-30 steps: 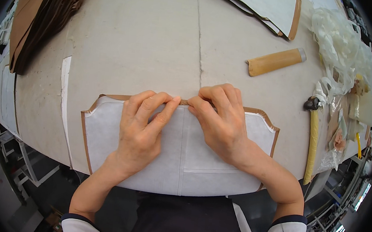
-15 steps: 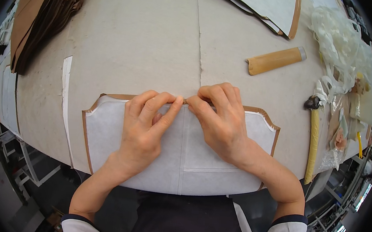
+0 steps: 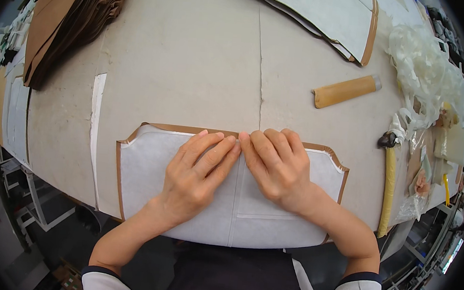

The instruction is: The recorder is assembling and gluing edges of a leather or faux-leather bag component on a workshop table.

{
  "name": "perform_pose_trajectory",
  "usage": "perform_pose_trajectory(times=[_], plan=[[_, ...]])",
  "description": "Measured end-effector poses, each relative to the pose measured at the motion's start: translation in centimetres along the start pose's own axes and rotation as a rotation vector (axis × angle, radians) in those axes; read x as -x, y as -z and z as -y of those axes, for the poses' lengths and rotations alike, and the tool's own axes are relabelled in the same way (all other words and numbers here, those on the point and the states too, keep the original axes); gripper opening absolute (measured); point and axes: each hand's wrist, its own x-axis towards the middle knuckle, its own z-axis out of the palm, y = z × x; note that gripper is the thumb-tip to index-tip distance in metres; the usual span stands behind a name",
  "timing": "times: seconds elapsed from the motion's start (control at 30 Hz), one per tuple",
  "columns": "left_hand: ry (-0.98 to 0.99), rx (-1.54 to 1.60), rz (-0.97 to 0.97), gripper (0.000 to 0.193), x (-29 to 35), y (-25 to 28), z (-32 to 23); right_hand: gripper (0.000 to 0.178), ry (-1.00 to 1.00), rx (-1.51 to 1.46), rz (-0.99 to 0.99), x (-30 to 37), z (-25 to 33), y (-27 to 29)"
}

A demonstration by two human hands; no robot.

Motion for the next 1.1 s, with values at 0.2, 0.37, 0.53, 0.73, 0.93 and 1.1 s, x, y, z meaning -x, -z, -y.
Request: perform_pose_trajectory(times=[0.2,0.37,0.53,0.73,0.93,1.1], plan=[[0.085,0.162,-0.037,0.039,0.3,0.3,0.1,0.025,0.127,0.136,0.076,-0.1,0.7,0.8],[0.103,0.11,0.001,0.034,-0.2,0.4,-0.1,0.037,-0.006,0.039,0.033,0.4,0.7,1.0],[0.107,0.14,-0.006,0.033,-0.1,0.1,0.2,0.037,-0.05,0.008,0.05,0.5,0.6,1.6],[0.119,-0.008,-0.016,0.044,-0.8,0.4,0.7,0.046,-0.053,-0.032,0.085,0.6,0.5,1.8],[0.088,0.068,0.025,0.051,-0.7,0.5,1.3,0.045,-0.047,-0.017,0.092,0.8,0.5,1.7],[0.082,0.102,0.055,0.056,-0.5,0.2,1.1,0.044,-0.049,-0.008,0.092,0.7,0.5,1.7]])
